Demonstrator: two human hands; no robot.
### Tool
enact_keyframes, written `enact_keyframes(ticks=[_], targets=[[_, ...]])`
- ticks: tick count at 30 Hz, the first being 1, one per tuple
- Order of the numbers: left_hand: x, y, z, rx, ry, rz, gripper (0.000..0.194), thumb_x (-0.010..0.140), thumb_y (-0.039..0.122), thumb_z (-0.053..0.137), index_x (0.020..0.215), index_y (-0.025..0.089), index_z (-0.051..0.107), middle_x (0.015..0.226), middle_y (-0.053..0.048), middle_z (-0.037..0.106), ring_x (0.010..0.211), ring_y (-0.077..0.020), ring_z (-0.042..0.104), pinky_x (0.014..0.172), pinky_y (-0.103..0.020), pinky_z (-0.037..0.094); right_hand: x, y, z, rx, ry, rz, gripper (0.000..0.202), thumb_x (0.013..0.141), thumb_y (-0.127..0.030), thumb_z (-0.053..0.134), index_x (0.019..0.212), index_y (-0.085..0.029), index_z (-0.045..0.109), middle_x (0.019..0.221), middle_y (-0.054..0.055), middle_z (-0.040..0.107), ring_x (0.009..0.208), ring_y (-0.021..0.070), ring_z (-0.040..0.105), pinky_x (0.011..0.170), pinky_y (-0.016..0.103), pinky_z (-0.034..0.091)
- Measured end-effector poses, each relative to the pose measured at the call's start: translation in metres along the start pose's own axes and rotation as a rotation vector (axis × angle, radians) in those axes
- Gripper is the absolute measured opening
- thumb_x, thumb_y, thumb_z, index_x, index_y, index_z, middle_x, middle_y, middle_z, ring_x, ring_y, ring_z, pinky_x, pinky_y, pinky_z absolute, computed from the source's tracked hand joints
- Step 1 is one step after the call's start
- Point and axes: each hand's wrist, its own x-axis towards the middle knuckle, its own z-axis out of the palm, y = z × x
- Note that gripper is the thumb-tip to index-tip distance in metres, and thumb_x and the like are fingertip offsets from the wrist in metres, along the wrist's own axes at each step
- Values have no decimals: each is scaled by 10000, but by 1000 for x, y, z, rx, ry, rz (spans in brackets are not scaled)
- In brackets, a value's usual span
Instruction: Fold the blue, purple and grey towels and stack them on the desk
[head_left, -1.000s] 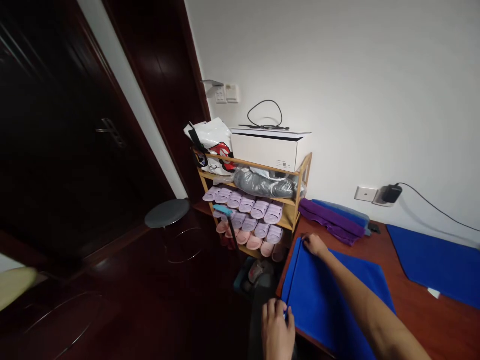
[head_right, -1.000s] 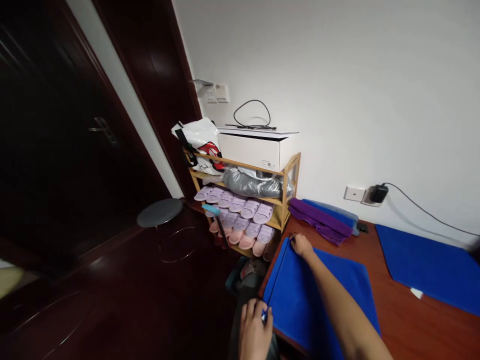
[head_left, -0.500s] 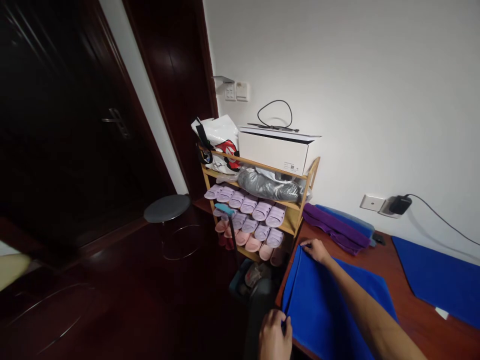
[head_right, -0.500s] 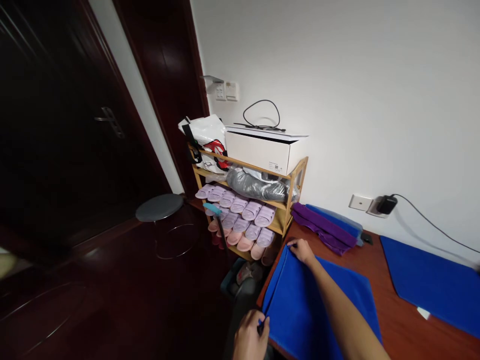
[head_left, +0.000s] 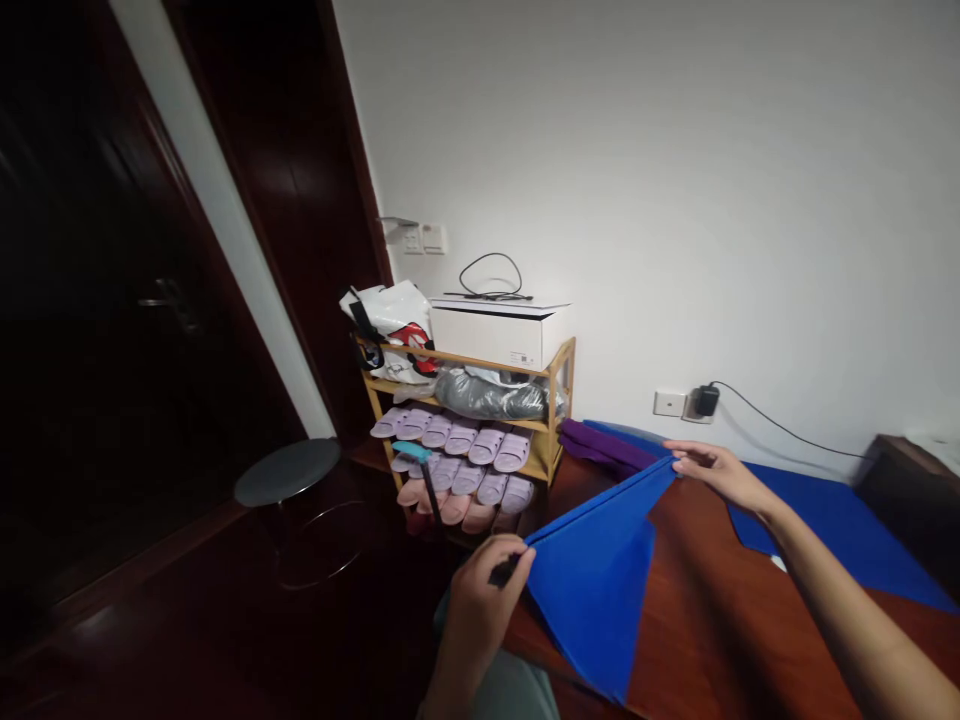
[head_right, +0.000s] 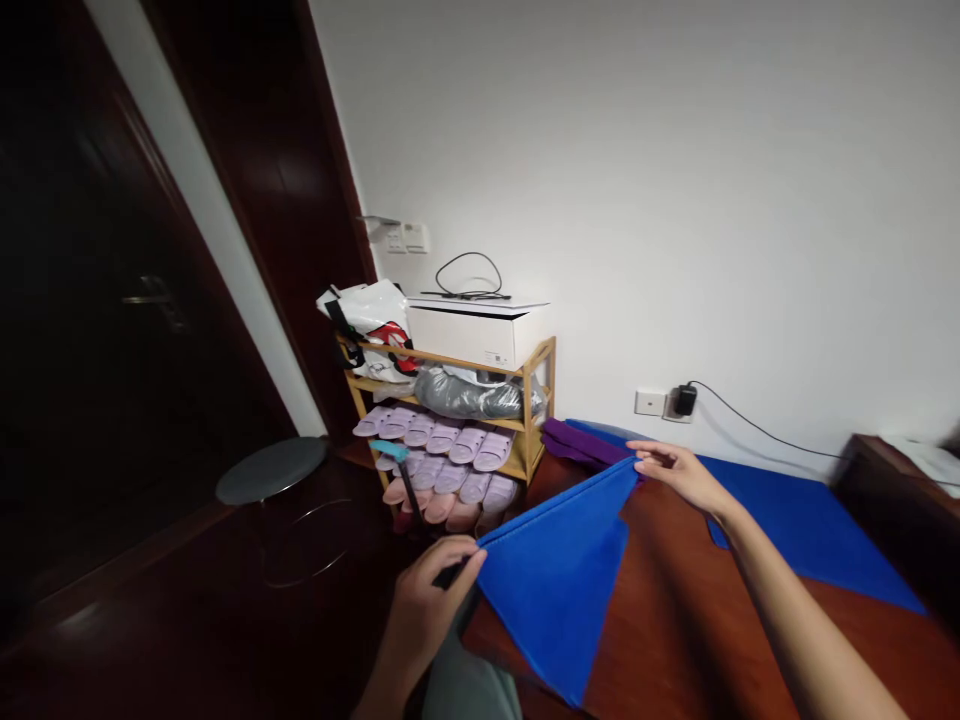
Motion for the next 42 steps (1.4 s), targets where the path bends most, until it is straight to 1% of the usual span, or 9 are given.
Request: enact_keyframes(ticks=[5,9,13,21,28,32,36,40,42], targets=[[52,57,-6,-16,-29,157,185,900,433,675,848,268,740,893,-13,786,861,-226,751,807,-351,629,-68,-49,-47,-68,146,-41,502,778,-652,784,1050,-230,803,1181,103,771,1110,293,693,1007,407,551],[89,83,-3,-162,-103,149,239,834,492,729,808,254,730,848,-15,775,839,-226,743,816,-361,632,-103,-69,-56,-30,335,-30,560,703,-709,807,990,-229,806,1100,113,790,1034,307,715,925,420,590],[110,101,8,-307,-205,69,349,764,577,773,829,238,727,861,-33,781,819,-225,743,773,-368,646,-131,-74,-64,11,492,-47,551,650,-699,849,934,-227,815,1046,111,797,993,299,720,887,405,597],[104,119,31,-325,-305,95,320,800,551,753,841,234,757,878,-39,793,830,-232,749,801,-373,638,-183,-57,-74,13,663,-12,495,674,-647,853,953,-241,809,995,91,790,938,278,710,792,367,599],[75,135,14,-309,-224,159,259,774,497,798,756,240,767,793,-28,794,753,-241,749,735,-376,648,-245,-68,-68,-88,889,-12,520,535,-794,836,746,-322,776,924,116,773,920,336,698,818,449,599],[70,145,12,-322,-151,183,207,806,424,793,789,218,777,816,-36,800,772,-228,756,757,-340,643,-257,-77,-67,-136,936,-38,483,578,-741,846,758,-298,774,922,103,773,917,318,704,792,412,605],[92,119,46,-380,-266,117,253,817,442,796,857,194,776,865,-56,805,817,-224,764,751,-302,632,-226,-57,-71,-129,831,0,457,661,-657,838,877,-256,807,977,81,793,929,273,715,808,359,601],[125,49,113,-340,-428,101,280,871,450,745,937,178,762,942,-80,805,874,-225,765,806,-321,623,-158,10,-73,-40,680,74,521,733,-621,788,1033,-195,808,994,102,801,889,254,723,755,349,600],[138,12,150,-213,-444,120,268,907,431,698,943,171,756,935,-84,805,870,-221,765,819,-335,622,-119,51,-70,-46,650,128,542,770,-596,733,1096,-166,792,1010,112,802,904,252,729,780,359,598]])
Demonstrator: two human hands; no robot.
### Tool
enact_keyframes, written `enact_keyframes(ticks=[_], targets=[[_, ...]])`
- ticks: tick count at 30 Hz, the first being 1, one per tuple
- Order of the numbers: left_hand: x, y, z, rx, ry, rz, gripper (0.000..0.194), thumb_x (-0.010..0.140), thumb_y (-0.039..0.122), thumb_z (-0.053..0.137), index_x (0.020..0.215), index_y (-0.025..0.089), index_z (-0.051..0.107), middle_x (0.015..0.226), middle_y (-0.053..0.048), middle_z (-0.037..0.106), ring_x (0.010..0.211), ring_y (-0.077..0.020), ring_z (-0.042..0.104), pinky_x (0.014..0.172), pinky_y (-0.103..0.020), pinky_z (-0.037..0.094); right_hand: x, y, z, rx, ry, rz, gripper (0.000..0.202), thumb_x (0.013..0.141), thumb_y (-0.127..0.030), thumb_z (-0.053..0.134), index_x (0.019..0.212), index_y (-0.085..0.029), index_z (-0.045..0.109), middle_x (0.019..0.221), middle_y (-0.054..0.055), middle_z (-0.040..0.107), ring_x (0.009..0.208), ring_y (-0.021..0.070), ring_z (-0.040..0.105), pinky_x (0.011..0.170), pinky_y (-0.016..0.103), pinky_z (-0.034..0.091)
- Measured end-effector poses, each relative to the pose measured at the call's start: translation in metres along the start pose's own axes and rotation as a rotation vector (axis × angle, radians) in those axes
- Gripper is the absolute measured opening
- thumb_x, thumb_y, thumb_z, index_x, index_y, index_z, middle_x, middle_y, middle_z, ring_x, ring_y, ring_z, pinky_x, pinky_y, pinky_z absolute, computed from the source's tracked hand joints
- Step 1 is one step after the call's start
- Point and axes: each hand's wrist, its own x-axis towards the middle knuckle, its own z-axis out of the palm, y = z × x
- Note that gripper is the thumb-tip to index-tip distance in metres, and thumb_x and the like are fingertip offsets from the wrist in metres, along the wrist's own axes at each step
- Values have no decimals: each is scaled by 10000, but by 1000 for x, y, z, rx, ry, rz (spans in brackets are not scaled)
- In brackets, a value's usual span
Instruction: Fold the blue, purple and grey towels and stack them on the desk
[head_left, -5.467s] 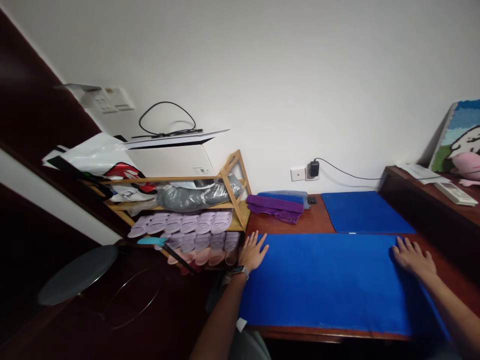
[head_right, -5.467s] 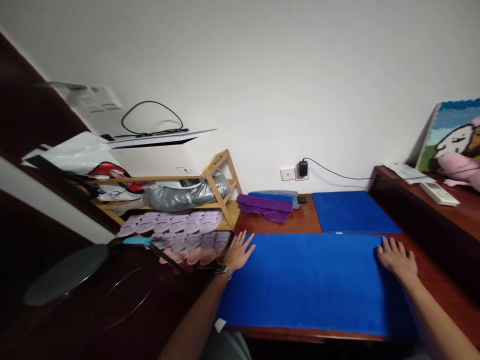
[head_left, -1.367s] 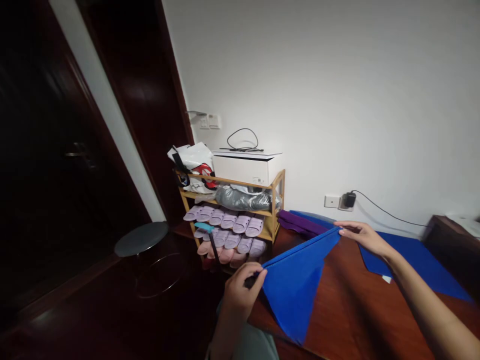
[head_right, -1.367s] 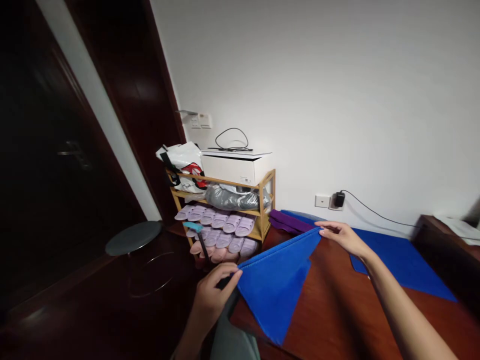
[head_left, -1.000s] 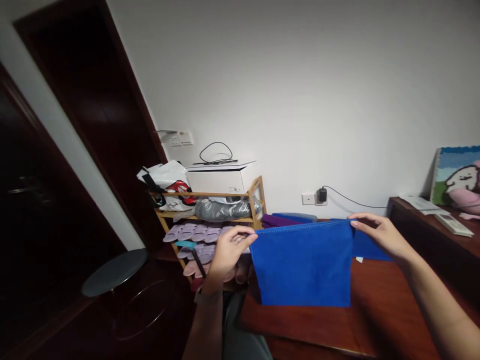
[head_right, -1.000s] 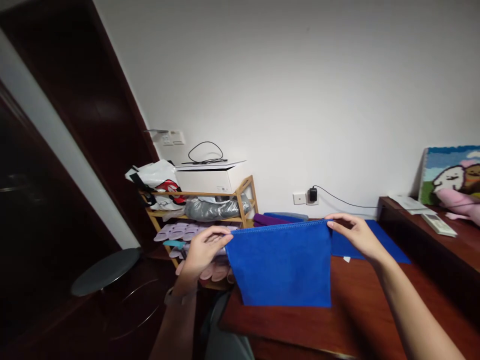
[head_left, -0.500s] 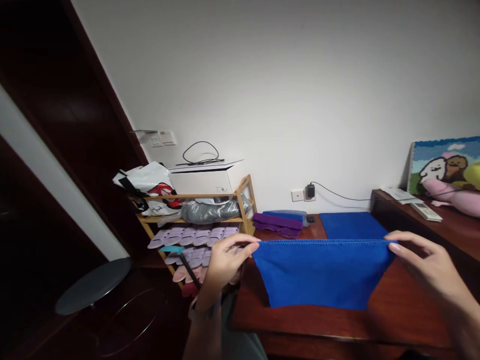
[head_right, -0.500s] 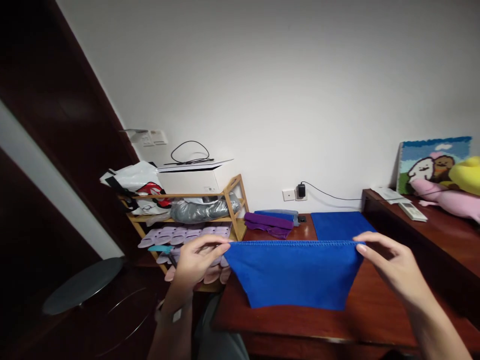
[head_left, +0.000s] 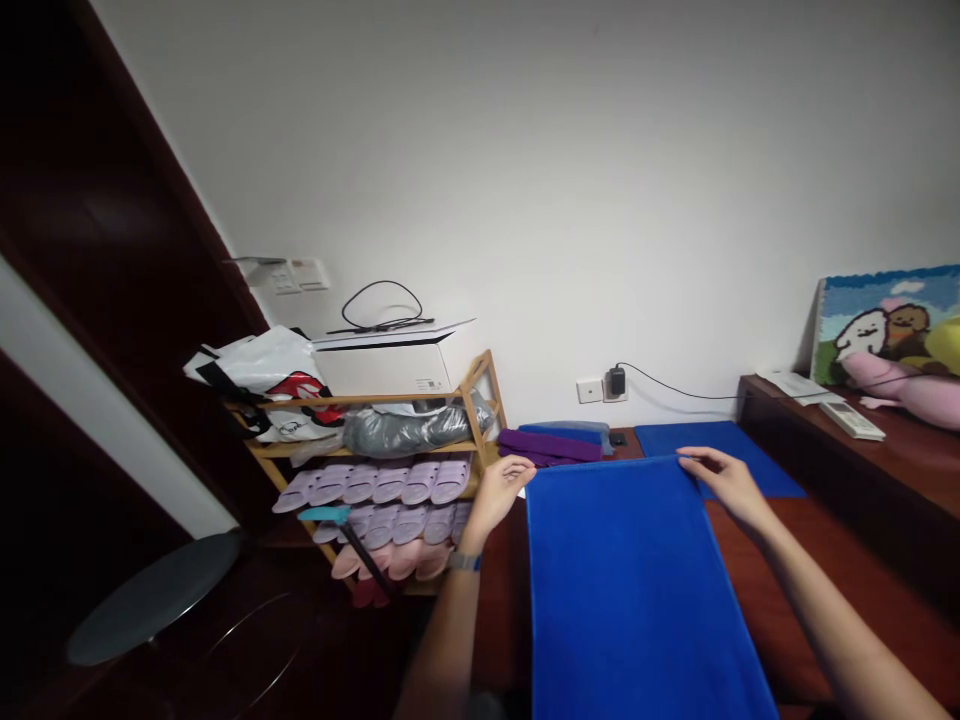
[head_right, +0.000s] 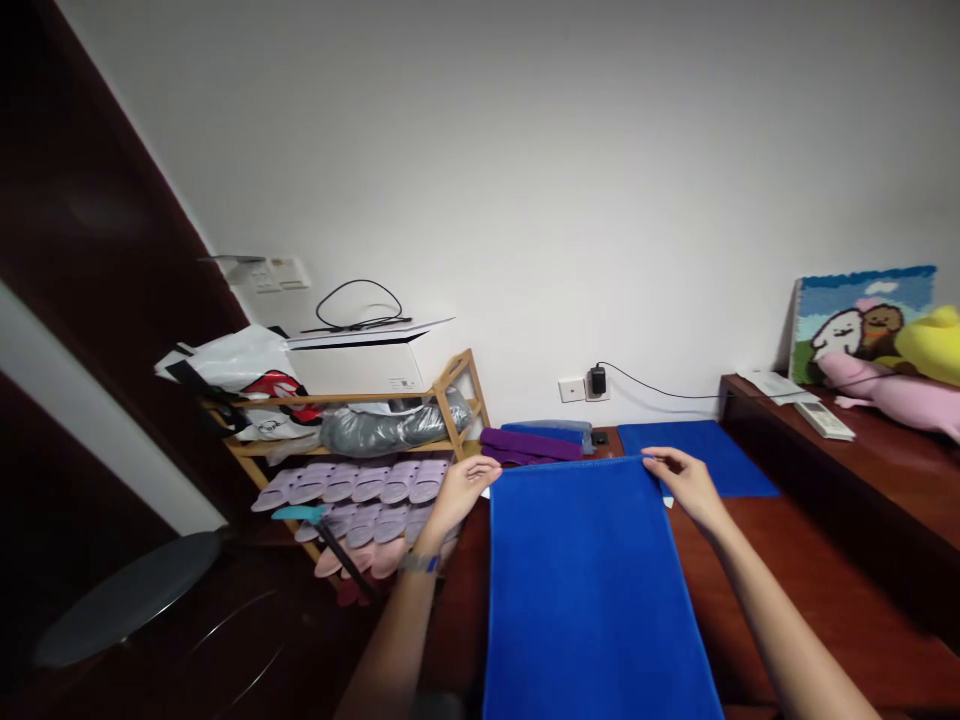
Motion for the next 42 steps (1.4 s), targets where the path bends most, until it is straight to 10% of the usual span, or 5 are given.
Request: enact_keyframes(ticks=[5,15,27,35,42], targets=[[5,-69,59,177,43,-41,227,955,289,607,1066,171,766,1192,-151,770,1169,-286,698,1091,-511,506,29,68,71,-232,55,94,504,832,-448,570,1191,-149,759,1167,154,775,1125,298,703,1028,455,534],[-87,-134,143,709,-367,52,505,1071,442,449,1548,283,498,1662,-85,398,1543,-283,344,1258,-511,310,-127,154,157,-952,-172,36,715,994,-524,321,1575,-132,465,1658,110,389,1557,327,305,1288,532,193],[-188,-106,121,966,-144,-198,548,1031,498,453,1458,201,625,1490,-194,598,1396,-393,536,1144,-575,426,-39,123,124,-837,-763,-286,633,1017,-494,374,1621,-305,356,1711,9,253,1601,239,166,1309,500,102],[-123,-109,106,799,-245,159,482,1043,451,486,1483,279,579,1616,-89,478,1493,-296,430,1235,-533,350,-118,153,122,-1095,-166,96,751,1023,-529,219,1628,-101,338,1706,125,265,1591,330,193,1292,541,145],[-130,-125,116,858,-300,-116,612,1017,561,497,1593,374,413,1694,-59,339,1561,-409,257,1235,-641,271,-111,183,94,-1098,-260,121,801,1006,-581,243,1649,-104,270,1717,115,224,1601,290,149,1305,502,118]])
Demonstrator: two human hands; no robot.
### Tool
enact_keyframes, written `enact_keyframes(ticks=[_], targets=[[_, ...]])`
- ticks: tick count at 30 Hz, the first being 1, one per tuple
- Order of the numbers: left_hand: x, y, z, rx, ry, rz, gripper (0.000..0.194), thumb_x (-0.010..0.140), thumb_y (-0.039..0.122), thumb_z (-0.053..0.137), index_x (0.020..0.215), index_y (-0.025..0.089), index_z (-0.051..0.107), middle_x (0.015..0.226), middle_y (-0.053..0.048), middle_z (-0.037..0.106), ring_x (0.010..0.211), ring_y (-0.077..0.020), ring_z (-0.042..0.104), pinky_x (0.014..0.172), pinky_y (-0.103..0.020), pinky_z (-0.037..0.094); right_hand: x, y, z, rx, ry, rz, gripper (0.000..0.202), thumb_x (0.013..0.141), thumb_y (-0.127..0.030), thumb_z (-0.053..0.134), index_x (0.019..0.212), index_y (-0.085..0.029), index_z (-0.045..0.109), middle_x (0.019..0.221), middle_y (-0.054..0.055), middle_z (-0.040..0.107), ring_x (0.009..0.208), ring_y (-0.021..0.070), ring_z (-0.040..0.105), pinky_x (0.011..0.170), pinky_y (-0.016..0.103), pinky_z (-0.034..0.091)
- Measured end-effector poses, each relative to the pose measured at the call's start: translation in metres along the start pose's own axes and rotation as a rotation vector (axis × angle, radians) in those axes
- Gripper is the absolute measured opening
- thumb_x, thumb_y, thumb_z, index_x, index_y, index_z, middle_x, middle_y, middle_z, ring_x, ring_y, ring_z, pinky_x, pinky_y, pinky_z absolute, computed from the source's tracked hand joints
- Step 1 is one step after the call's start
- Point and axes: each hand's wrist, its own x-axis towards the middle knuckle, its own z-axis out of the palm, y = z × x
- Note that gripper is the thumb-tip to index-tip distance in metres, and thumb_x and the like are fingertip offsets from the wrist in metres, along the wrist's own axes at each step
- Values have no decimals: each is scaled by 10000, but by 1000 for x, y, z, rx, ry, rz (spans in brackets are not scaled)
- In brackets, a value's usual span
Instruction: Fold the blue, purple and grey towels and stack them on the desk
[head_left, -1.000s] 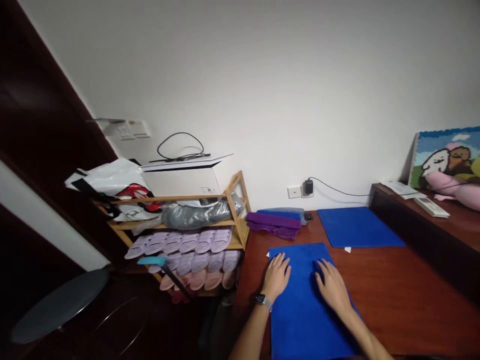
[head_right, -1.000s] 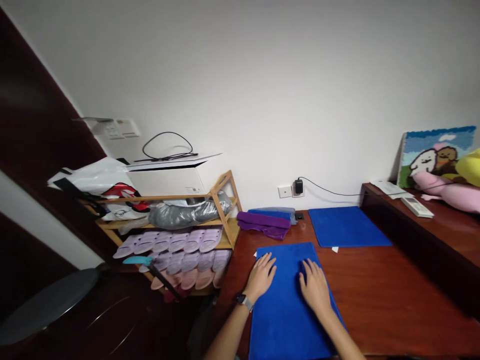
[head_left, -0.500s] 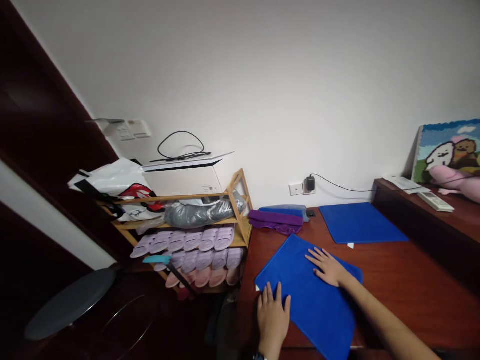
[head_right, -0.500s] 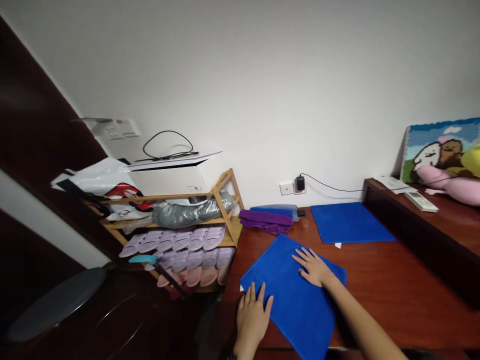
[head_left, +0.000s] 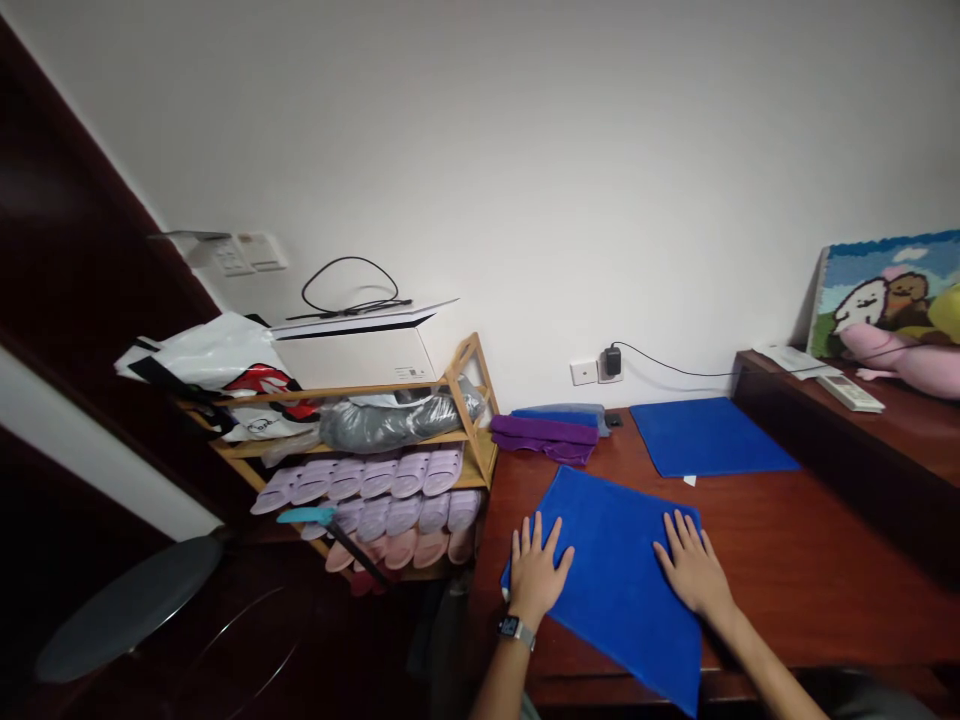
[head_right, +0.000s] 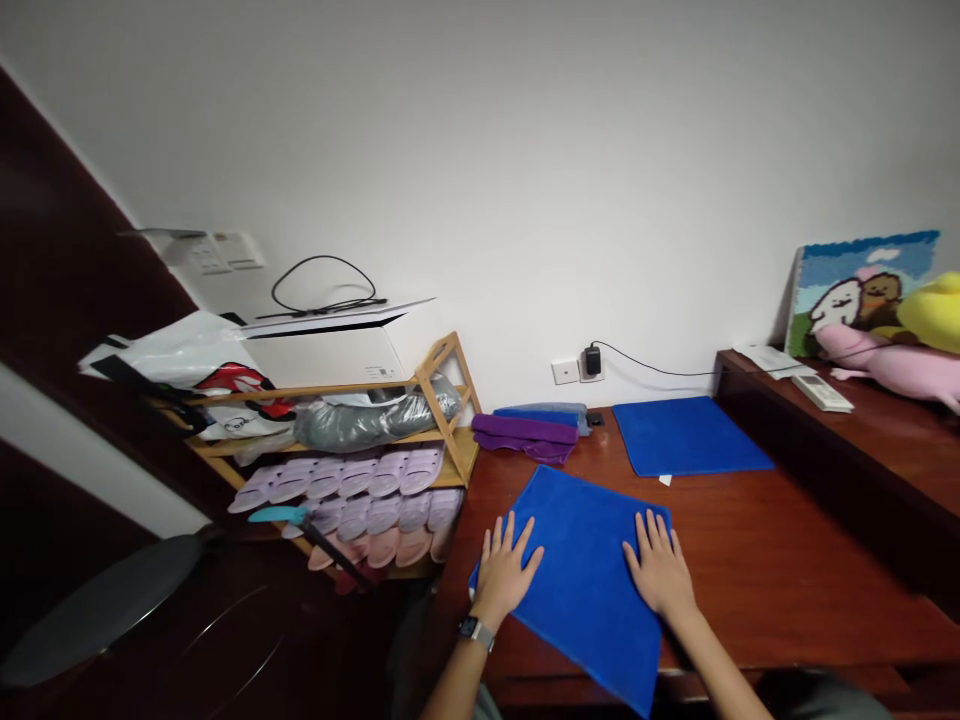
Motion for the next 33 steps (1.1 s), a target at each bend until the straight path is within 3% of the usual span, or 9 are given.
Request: enact_keyframes(ticks=[7,10,12,18,23,27,30,33], targets=[[-91,28,38,37,103,-216,693,1007,621,424,1619,299,381,1680,-99,361,1545,-435,287,1212,-651,317,48,15,-34,75,-160,-311,726,1026,-548,269,1658,-192,252,1727,53,200,1606,206,96,1312,453,93],[-107,31,42,50,88,-218,712,994,643,441,1610,288,403,1667,-122,380,1525,-443,328,1207,-652,328,60,15,-39,85,-207,-354,686,1033,-471,248,1659,-191,248,1727,42,202,1606,197,96,1312,448,86],[-102,27,35,57,82,-195,668,1010,609,437,1597,290,427,1653,-124,403,1512,-428,365,1212,-645,327,66,12,-37,98,-185,-320,677,1038,-441,214,1658,-172,255,1724,52,221,1604,191,121,1311,439,91],[-59,19,9,24,58,-60,576,1063,497,381,1609,315,390,1678,-49,346,1547,-314,332,1240,-567,333,75,5,-18,103,-77,-150,734,1036,-511,198,1655,-119,250,1720,83,237,1599,210,164,1303,418,142],[-53,15,12,26,41,-68,586,1062,496,392,1620,321,363,1694,-55,307,1554,-322,313,1246,-570,323,71,3,-6,62,-27,-84,741,1028,-500,190,1648,-100,268,1712,82,258,1597,220,179,1301,425,145],[-44,14,16,47,82,-56,568,1049,419,419,1608,320,394,1668,-62,374,1545,-343,329,1243,-612,303,67,2,-1,48,0,-38,736,1022,-487,188,1644,-108,291,1706,85,270,1594,233,199,1300,454,141],[-14,37,13,18,95,14,546,1054,357,390,1595,291,428,1661,-68,394,1544,-328,336,1257,-594,284,66,2,-2,58,10,-34,730,1023,-493,189,1646,-128,296,1707,75,270,1594,233,203,1299,454,139],[29,85,11,-74,77,178,529,1086,402,334,1600,304,415,1677,-48,370,1555,-285,319,1277,-541,263,66,2,-5,46,-10,-34,734,1024,-497,192,1652,-126,269,1712,62,259,1596,230,193,1300,438,134]])
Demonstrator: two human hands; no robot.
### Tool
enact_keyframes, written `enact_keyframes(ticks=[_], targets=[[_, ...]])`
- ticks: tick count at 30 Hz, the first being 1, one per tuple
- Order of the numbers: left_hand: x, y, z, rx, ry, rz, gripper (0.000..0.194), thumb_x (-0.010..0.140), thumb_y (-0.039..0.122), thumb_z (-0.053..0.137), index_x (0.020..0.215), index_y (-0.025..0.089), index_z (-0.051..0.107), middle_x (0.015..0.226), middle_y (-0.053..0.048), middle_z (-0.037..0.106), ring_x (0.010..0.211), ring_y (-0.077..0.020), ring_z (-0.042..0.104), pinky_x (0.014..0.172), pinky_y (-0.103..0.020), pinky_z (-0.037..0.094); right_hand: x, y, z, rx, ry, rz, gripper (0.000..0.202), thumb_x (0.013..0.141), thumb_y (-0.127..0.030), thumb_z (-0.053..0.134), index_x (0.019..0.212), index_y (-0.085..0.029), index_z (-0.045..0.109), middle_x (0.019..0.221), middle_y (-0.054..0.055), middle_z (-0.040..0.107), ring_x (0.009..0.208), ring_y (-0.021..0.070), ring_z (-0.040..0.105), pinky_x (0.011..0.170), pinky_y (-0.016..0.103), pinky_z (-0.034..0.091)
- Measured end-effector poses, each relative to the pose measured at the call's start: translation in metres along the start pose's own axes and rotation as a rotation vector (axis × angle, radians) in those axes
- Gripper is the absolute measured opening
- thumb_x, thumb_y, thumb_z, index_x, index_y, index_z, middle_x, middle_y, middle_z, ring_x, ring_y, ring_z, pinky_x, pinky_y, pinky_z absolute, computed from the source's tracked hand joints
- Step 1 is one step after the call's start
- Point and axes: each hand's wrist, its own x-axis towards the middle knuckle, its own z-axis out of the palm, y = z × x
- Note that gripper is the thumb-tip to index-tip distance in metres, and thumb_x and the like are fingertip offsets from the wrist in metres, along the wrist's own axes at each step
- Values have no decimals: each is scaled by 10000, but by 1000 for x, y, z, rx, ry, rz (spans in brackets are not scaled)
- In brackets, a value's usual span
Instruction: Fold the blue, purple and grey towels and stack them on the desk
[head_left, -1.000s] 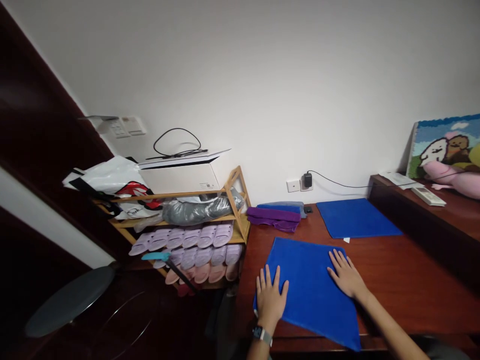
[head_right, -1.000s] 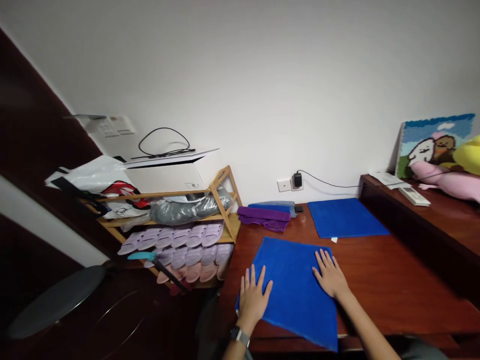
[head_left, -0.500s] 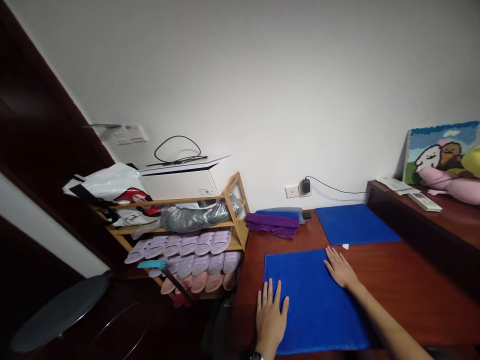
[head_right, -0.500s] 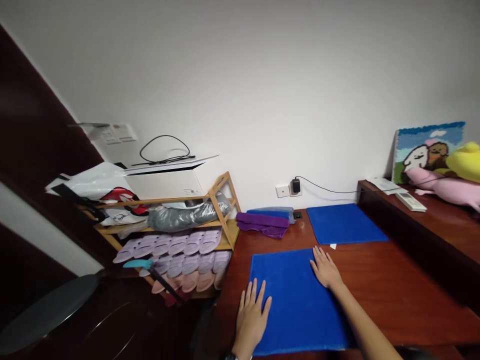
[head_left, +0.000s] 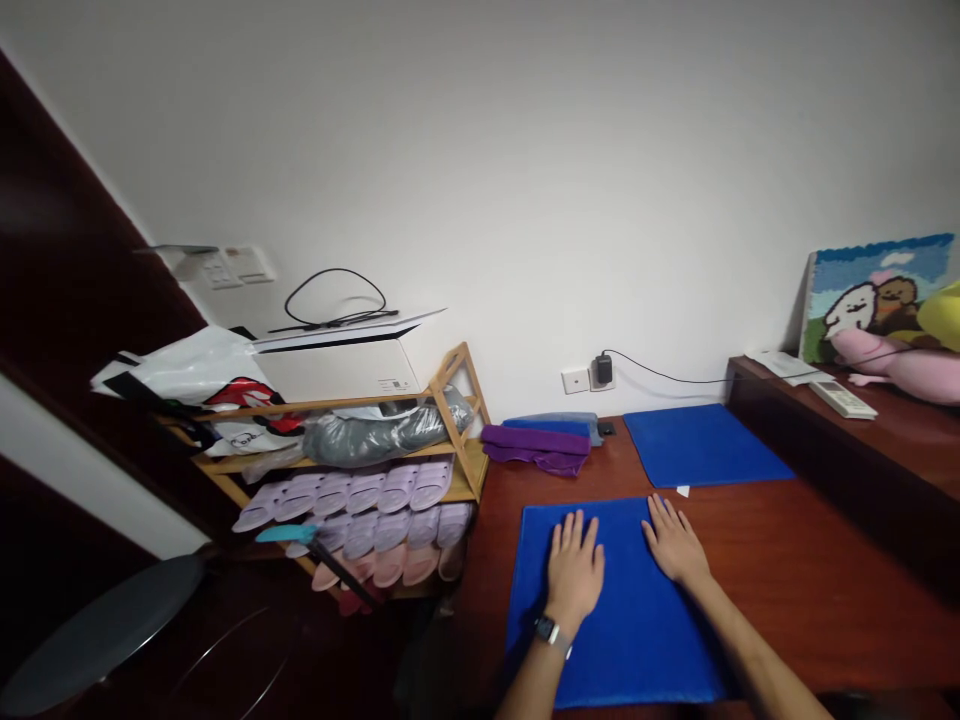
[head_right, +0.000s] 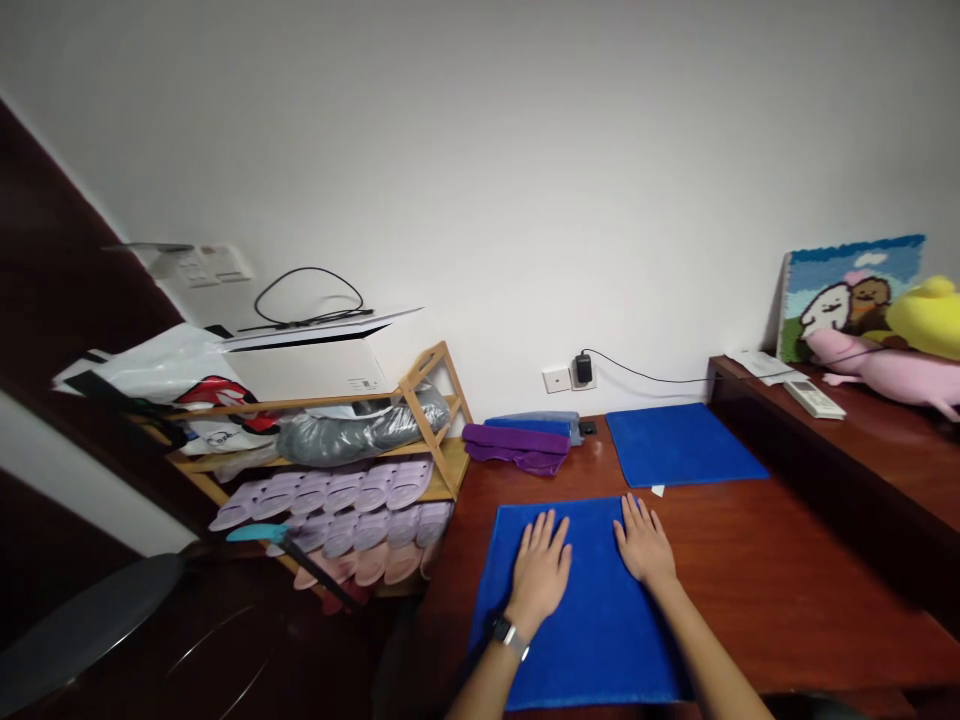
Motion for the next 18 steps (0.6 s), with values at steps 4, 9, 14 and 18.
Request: enact_keyframes(ticks=[4,9,14,18], targets=[[50,42,19,-110,-126,118,553,1085,529,311,1586,329,436,1676,-54,376,1560,-272,308,1280,-522,255,1,0,-2,-6,-9,4,723,1021,-491,215,1657,-152,259,1716,49,256,1596,228,193,1295,438,149],[55,-1,30,-69,-130,47,549,1082,523,313,1600,364,400,1694,-34,335,1568,-263,288,1280,-518,241,4,2,-2,-10,-36,9,720,1020,-522,204,1665,-205,244,1721,24,244,1602,229,170,1299,488,112],[37,-88,11,39,-123,-163,585,1064,476,345,1612,280,396,1693,-75,333,1571,-304,272,1266,-541,257,6,5,-5,5,-54,-16,721,1018,-534,210,1663,-215,258,1723,23,233,1604,243,162,1301,503,92],[33,-111,6,62,-98,-200,599,1070,464,325,1617,227,386,1700,-103,309,1579,-290,248,1263,-494,271,6,3,-6,-18,-71,-5,722,1022,-500,199,1660,-168,256,1722,42,229,1603,242,162,1300,491,107]])
